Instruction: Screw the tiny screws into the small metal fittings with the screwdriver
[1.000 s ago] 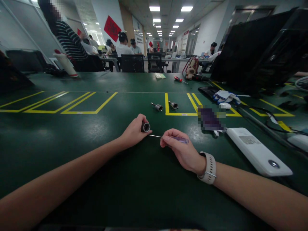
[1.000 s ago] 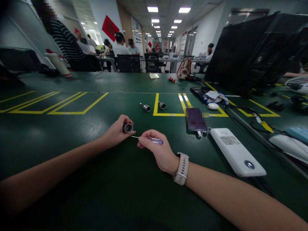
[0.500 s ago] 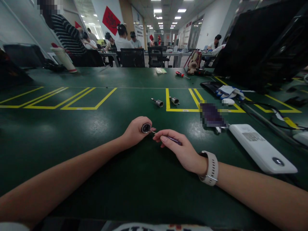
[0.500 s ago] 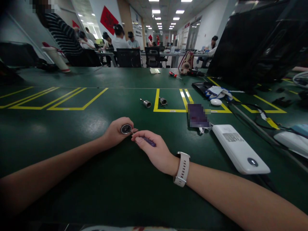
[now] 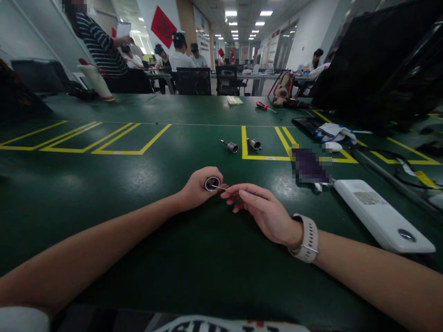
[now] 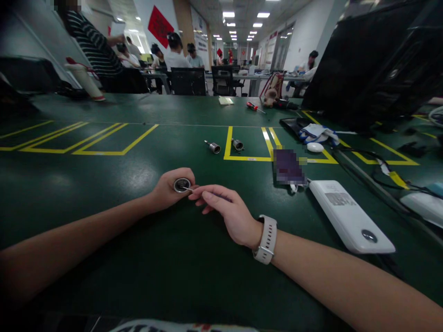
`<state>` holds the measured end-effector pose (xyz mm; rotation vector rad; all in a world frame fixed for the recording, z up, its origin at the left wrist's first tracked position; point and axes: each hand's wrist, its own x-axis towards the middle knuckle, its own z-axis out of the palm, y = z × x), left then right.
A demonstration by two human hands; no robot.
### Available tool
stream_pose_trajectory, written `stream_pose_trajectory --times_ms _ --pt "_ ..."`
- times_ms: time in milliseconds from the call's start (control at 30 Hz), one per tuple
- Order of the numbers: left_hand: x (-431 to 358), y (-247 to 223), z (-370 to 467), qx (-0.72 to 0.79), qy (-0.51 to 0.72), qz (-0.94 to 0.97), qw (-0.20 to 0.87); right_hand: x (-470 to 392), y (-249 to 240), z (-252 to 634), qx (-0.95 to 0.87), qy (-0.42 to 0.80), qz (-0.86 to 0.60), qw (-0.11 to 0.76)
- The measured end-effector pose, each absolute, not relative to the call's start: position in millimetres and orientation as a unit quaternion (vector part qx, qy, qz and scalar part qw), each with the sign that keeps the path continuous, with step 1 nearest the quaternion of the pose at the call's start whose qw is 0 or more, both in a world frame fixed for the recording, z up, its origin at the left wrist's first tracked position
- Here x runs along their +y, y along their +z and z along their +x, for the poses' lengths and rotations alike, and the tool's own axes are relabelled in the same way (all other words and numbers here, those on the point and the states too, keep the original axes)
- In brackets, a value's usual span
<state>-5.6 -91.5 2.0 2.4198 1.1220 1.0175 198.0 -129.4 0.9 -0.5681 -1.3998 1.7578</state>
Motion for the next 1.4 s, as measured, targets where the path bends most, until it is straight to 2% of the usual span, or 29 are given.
stream_pose_trajectory --times_ms 167,300,433,700,867,1133,1233,1400 --pt "-88.7 -1.7 -5.5 0.439 0.348 0.826 0.064 -131.0 -0.4 198.3 -0.607 0.622 -0.278 0.408" --pt "-88.1 -2.5 -5.6 0.446 0.324 0.834 0.037 -131.2 -0.6 197.3 -0.630 0.611 -0.283 0.387" --pt "-89.7 -1.7 -5.5 0.423 0.330 0.843 0.049 -129.6 -0.5 197.8 -0.622 0.628 -0.273 0.380" --pt "-91.1 1.0 -6.9 0.386 0.355 0.838 0.152 -127.2 2.0 198.5 -0.560 0.693 -0.238 0.388" --pt "-87.7 -2.6 -7.6 0.461 0.331 0.820 0.075 -128.4 1.4 197.2 -0.554 0.688 -0.257 0.392" --pt "-87.1 -4.4 -6.7 0.460 0.292 0.837 0.046 -127.8 -1.6 196.9 -0.580 0.675 -0.268 0.371" --pt "-89.3 -1.6 -5.9 0.443 0.330 0.830 0.072 -127.2 0.6 196.9 -0.566 0.690 -0.252 0.375" --pt "-90.4 1.7 -7.1 0.404 0.367 0.819 0.179 -127.2 5.5 197.0 -0.518 0.726 -0.246 0.381"
